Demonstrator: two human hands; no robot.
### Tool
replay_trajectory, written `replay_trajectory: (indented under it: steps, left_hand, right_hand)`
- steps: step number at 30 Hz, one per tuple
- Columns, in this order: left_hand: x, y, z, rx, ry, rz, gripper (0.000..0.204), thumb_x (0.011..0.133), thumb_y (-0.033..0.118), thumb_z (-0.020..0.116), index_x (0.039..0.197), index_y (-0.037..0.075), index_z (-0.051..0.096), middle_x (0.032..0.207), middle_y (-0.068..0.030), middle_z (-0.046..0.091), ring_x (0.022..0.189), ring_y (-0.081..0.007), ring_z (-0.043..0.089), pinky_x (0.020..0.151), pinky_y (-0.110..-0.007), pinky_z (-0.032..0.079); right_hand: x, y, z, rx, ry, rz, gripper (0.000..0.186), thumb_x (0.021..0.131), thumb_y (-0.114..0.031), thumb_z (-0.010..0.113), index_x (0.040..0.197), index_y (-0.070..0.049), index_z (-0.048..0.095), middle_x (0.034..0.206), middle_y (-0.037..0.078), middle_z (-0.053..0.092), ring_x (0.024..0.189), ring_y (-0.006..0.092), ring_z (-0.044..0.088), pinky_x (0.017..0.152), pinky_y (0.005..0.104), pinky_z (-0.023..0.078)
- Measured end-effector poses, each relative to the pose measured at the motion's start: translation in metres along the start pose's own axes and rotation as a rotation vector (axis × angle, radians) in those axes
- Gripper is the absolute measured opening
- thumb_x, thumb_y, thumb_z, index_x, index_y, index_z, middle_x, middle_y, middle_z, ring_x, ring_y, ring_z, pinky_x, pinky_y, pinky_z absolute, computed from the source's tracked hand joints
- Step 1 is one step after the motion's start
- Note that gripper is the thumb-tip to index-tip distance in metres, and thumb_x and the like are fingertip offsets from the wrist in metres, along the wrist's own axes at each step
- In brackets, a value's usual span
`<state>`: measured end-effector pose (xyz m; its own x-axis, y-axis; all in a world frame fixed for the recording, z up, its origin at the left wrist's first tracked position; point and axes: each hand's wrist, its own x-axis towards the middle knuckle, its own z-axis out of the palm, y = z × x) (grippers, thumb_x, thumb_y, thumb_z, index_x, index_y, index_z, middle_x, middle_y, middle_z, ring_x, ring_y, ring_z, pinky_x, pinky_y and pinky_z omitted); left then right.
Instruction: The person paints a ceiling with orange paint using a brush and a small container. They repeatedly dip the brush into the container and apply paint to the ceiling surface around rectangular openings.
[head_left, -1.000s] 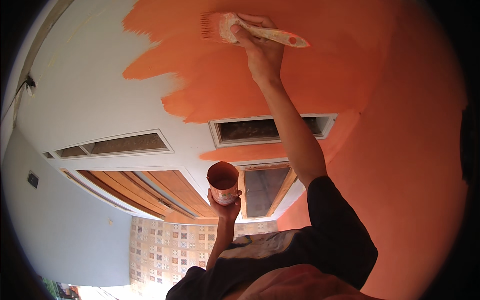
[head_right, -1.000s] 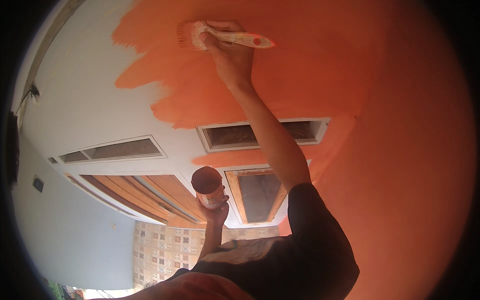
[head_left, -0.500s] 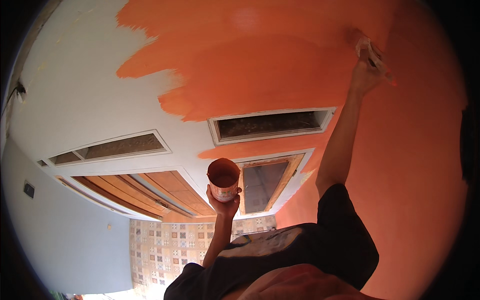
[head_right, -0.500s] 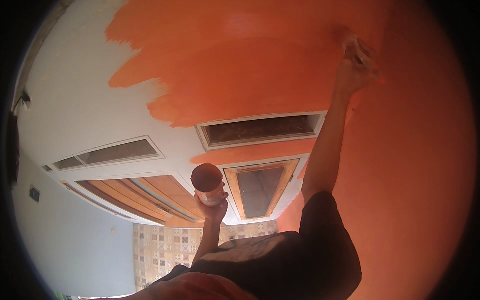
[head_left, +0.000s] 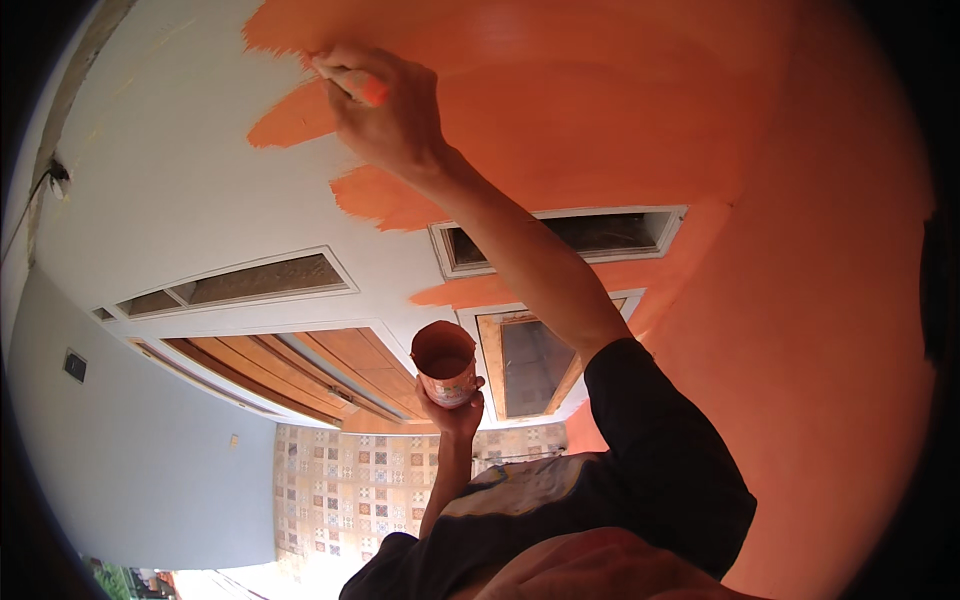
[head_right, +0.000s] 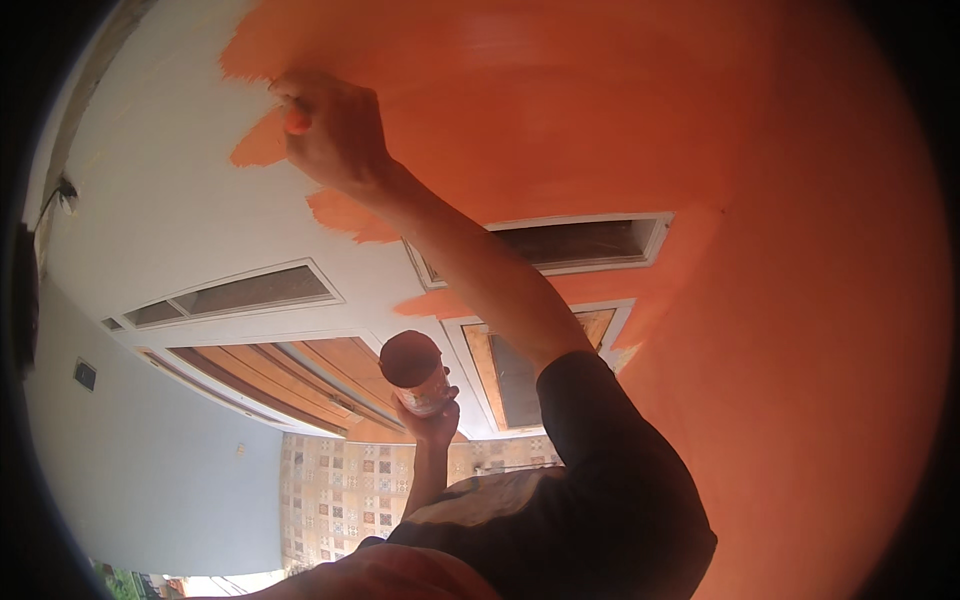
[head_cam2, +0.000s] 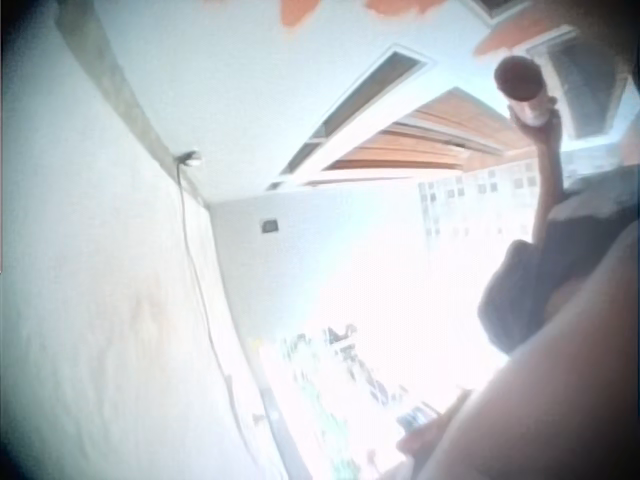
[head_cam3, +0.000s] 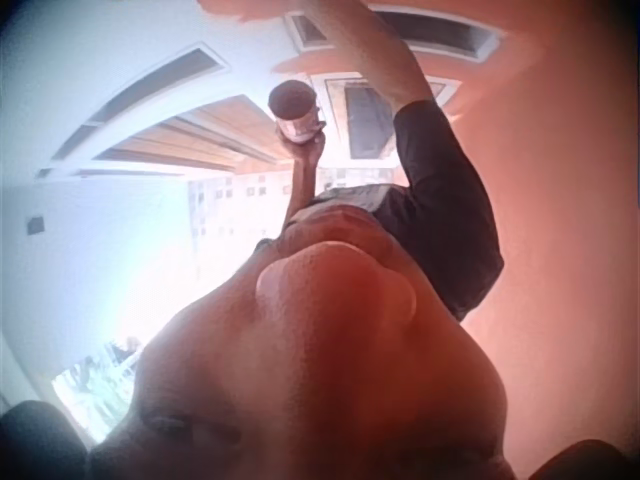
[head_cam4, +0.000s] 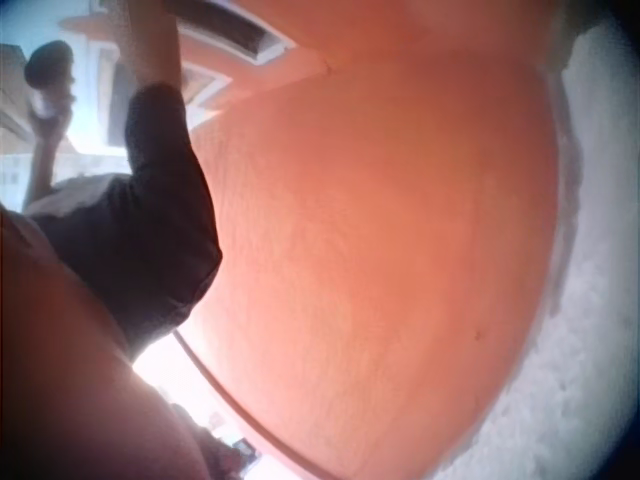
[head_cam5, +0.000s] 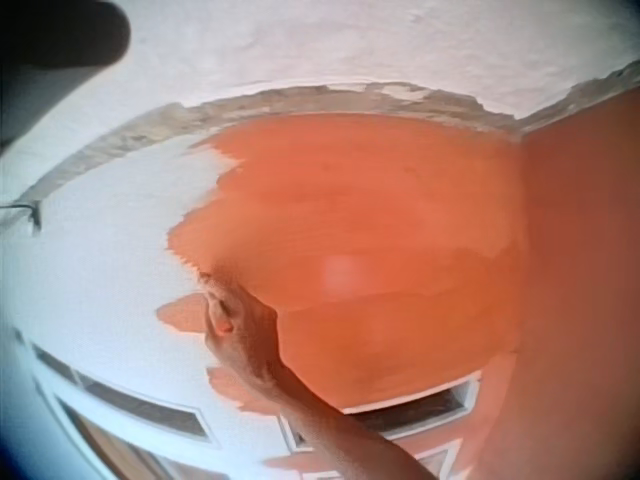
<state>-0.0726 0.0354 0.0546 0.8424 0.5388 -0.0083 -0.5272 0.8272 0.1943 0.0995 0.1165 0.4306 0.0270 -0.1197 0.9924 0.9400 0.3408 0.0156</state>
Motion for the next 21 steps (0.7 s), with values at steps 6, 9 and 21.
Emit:
replay_trajectory:
  steps: [6, 9, 21]
  left_hand:
    - [-0.004, 0.01, -0.007, 0.038, 0.017, 0.016, 0.067, 0.093, 0.062, 0.04, 0.136, 0.011, 0.05, 0.111, -0.0129, 0.063, 0.074, -0.0241, 0.062, 0.046, -0.029, 0.051]
    - [-0.004, 0.017, -0.013, 0.012, 0.014, 0.021, 0.068, 0.093, 0.064, 0.039, 0.135, 0.012, 0.051, 0.11, -0.0125, 0.063, 0.074, -0.024, 0.061, 0.047, -0.028, 0.051]
    - [-0.009, 0.02, -0.017, -0.016, 0.023, 0.025, 0.07, 0.092, 0.064, 0.044, 0.138, 0.011, 0.047, 0.112, -0.0117, 0.061, 0.075, -0.0239, 0.061, 0.046, -0.028, 0.05]
  right_hand:
    - [0.003, 0.053, -0.186, -0.103, 0.383, 0.333, 0.016, 0.088, -0.005, 0.071, 0.103, 0.003, 0.069, 0.098, 0.009, 0.071, 0.089, 0.014, 0.067, 0.083, 0.0272, 0.054]
    - [0.002, 0.062, -0.26, -0.587, 0.469, 0.296, 0.015, 0.087, -0.004, 0.072, 0.099, 0.005, 0.07, 0.094, 0.01, 0.07, 0.081, 0.0158, 0.068, 0.075, 0.0281, 0.055]
    - [-0.041, -0.013, 0.013, -0.357, -0.115, -0.057, 0.044, 0.063, 0.003, 0.069, 0.105, -0.012, 0.066, 0.091, 0.005, 0.065, 0.081, 0.0274, 0.065, 0.055, 0.0373, 0.052]
